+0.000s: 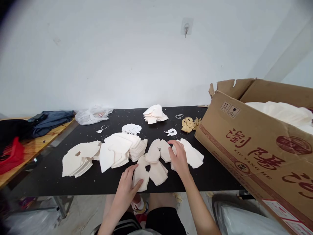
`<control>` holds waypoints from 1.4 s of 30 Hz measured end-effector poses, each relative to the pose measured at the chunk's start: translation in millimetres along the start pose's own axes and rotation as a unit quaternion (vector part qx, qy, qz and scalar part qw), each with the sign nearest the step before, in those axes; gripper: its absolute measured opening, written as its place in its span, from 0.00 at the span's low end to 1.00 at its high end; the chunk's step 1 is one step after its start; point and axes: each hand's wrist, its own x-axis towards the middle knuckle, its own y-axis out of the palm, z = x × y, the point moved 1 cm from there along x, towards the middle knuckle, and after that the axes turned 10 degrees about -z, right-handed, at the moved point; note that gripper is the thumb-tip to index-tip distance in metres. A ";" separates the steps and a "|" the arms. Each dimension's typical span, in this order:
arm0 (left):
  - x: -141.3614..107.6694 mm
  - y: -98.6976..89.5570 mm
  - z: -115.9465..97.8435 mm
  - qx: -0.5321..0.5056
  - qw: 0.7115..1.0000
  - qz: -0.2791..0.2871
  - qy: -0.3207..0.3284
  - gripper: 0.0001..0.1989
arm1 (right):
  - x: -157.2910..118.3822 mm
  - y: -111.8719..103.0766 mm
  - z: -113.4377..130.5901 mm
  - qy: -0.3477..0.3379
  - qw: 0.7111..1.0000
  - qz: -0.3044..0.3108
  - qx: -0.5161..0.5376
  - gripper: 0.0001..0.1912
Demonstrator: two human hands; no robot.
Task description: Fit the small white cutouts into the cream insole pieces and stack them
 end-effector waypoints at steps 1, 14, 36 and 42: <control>0.1 0.3 -0.3 0.002 1.000 0.003 -0.002 0.23 | -11.9 -1.6 2.1 -0.002 1.000 0.009 -0.008 0.14; -23.1 2.2 -7.7 -0.058 0.997 0.020 -0.044 0.28 | -114.7 37.4 8.6 -0.071 0.982 0.119 -0.129 0.22; 46.6 -31.8 35.6 0.023 0.999 -0.037 -0.003 0.19 | -109.6 55.2 19.5 -0.065 0.977 0.169 -0.111 0.31; 76.6 -23.9 32.1 0.046 0.998 -0.043 -0.004 0.20 | -105.7 65.0 25.4 -0.072 0.973 0.183 -0.120 0.34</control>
